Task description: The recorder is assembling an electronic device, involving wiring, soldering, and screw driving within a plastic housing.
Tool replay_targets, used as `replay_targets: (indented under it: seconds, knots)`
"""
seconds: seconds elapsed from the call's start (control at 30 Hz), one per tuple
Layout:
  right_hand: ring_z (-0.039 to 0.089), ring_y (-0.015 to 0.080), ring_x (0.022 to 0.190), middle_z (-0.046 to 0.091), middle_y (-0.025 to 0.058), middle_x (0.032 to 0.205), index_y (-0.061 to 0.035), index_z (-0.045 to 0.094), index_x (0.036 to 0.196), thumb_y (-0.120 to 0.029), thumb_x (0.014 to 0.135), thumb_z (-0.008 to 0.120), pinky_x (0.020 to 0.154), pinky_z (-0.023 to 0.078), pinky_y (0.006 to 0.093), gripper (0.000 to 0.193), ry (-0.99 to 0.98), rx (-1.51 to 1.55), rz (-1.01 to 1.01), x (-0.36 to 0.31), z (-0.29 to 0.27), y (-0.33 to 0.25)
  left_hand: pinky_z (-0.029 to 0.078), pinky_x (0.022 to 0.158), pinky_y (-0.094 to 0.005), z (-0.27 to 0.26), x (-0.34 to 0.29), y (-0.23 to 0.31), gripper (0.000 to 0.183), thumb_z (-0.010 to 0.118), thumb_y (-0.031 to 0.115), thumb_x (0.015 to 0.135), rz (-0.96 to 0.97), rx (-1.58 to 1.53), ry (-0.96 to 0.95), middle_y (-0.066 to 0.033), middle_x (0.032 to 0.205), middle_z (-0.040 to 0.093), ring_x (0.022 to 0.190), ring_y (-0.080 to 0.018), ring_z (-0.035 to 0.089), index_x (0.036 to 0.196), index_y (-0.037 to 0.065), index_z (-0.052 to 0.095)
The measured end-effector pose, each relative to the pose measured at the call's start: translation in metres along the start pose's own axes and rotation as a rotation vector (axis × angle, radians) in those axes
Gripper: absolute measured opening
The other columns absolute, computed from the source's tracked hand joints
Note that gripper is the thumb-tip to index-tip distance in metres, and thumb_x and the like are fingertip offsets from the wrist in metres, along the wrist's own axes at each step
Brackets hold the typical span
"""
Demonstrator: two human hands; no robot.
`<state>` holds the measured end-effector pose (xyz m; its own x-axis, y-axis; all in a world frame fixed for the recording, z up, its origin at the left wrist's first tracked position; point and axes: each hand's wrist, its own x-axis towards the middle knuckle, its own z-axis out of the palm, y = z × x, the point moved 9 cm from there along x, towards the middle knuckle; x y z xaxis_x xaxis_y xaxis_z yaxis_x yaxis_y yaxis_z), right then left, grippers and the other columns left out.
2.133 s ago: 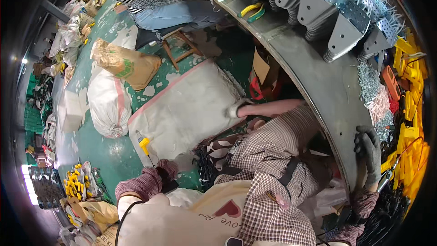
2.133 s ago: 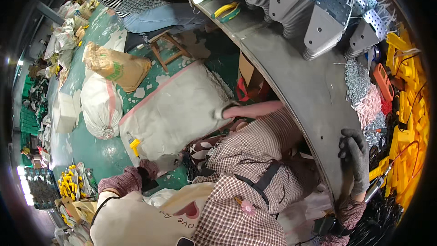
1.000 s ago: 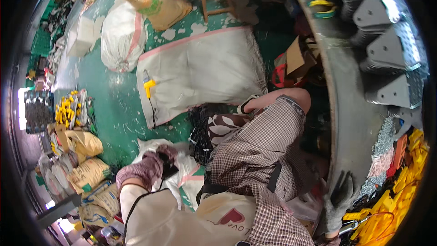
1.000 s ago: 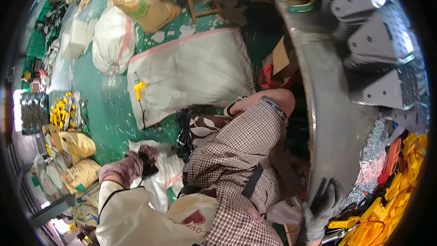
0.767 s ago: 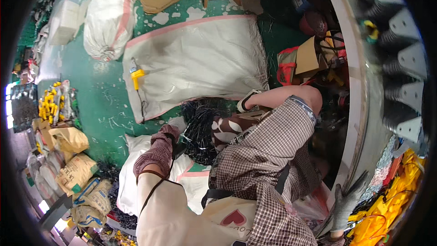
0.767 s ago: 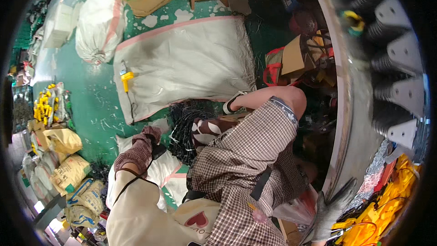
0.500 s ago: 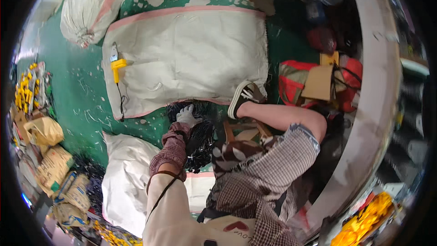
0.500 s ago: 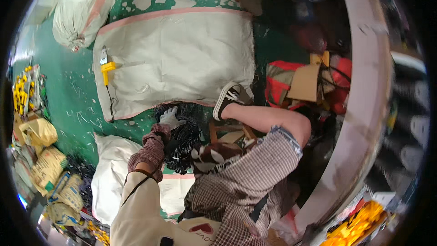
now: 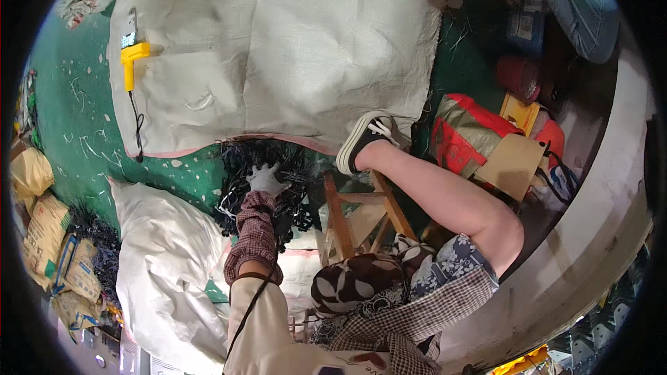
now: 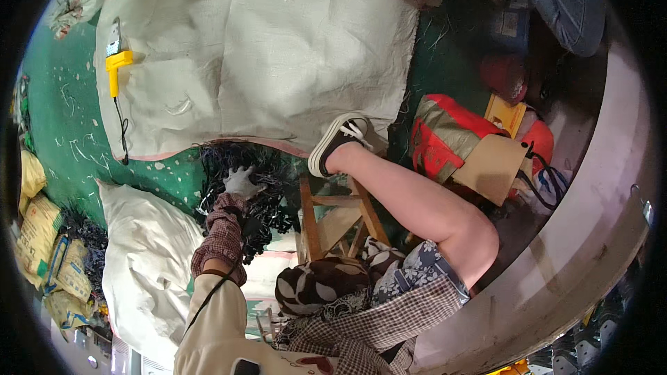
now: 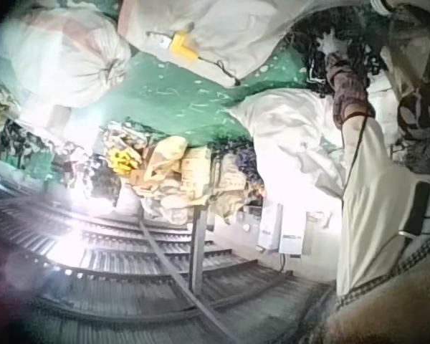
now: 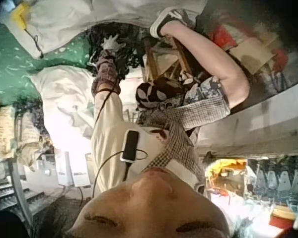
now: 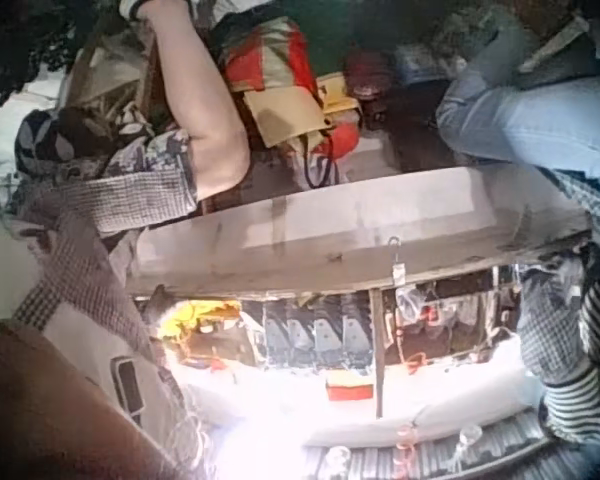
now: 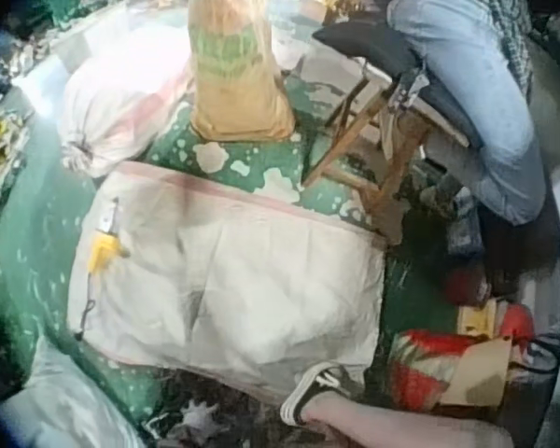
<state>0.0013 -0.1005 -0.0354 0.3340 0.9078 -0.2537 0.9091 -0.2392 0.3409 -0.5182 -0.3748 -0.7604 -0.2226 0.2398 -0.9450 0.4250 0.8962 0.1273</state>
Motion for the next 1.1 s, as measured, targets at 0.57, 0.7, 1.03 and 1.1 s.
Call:
replay_targets:
  seconds: [0.57, 0.7, 1.03, 1.1]
  knots:
    - [0.068, 0.0317, 0.108, 0.058, 0.0331, 0.134, -0.0039, 0.012, 0.160, -0.029, 0.088, 0.074, 0.096, 0.051, 0.0453, 0.099, 0.028, 0.079, 0.126, -0.015, 0.012, 0.051, 0.019, 0.123, -0.0578, -0.061, -0.024, 0.046, 0.060, 0.068, 0.043, 0.087, 0.305, 0.231, 0.352, -0.0167, 0.158, 0.040, 0.147, -0.0360, 0.035, 0.139, 0.014, 0.056]
    - [0.067, 0.0319, 0.112, 0.056, 0.0336, 0.135, -0.0053, 0.011, 0.161, -0.030, 0.088, 0.075, 0.099, 0.049, 0.0456, 0.100, 0.002, 0.154, 0.095, 0.001, 0.033, 0.074, 0.020, 0.122, -0.0599, -0.043, 0.013, -0.005, 0.063, 0.067, 0.039, 0.088, 0.172, 0.365, 0.159, -0.0121, 0.164, 0.031, 0.147, -0.0336, 0.035, 0.143, 0.011, 0.053]
    - [0.064, 0.0519, 0.091, 0.061, 0.0321, 0.126, -0.0062, 0.026, 0.157, -0.004, 0.070, 0.059, 0.080, 0.053, 0.0572, 0.094, 0.333, -0.228, -0.117, -0.043, 0.021, 0.042, 0.029, 0.120, -0.0531, 0.021, -0.051, 0.077, 0.073, 0.061, 0.049, 0.093, 0.201, 0.302, -0.084, -0.0119, 0.165, 0.027, 0.152, -0.0329, 0.024, 0.152, 0.011, 0.044]
    - [0.061, 0.0511, 0.111, 0.049, 0.0335, 0.142, -0.0010, 0.025, 0.158, -0.003, 0.073, 0.058, 0.089, 0.053, 0.0526, 0.091, 0.016, -0.156, 0.286, -0.033, 0.024, 0.038, 0.036, 0.116, -0.0487, 0.009, -0.070, 0.095, 0.070, 0.060, 0.047, 0.093, 0.255, 0.563, 0.059, -0.0160, 0.164, 0.029, 0.148, -0.0344, 0.034, 0.149, 0.007, 0.047]
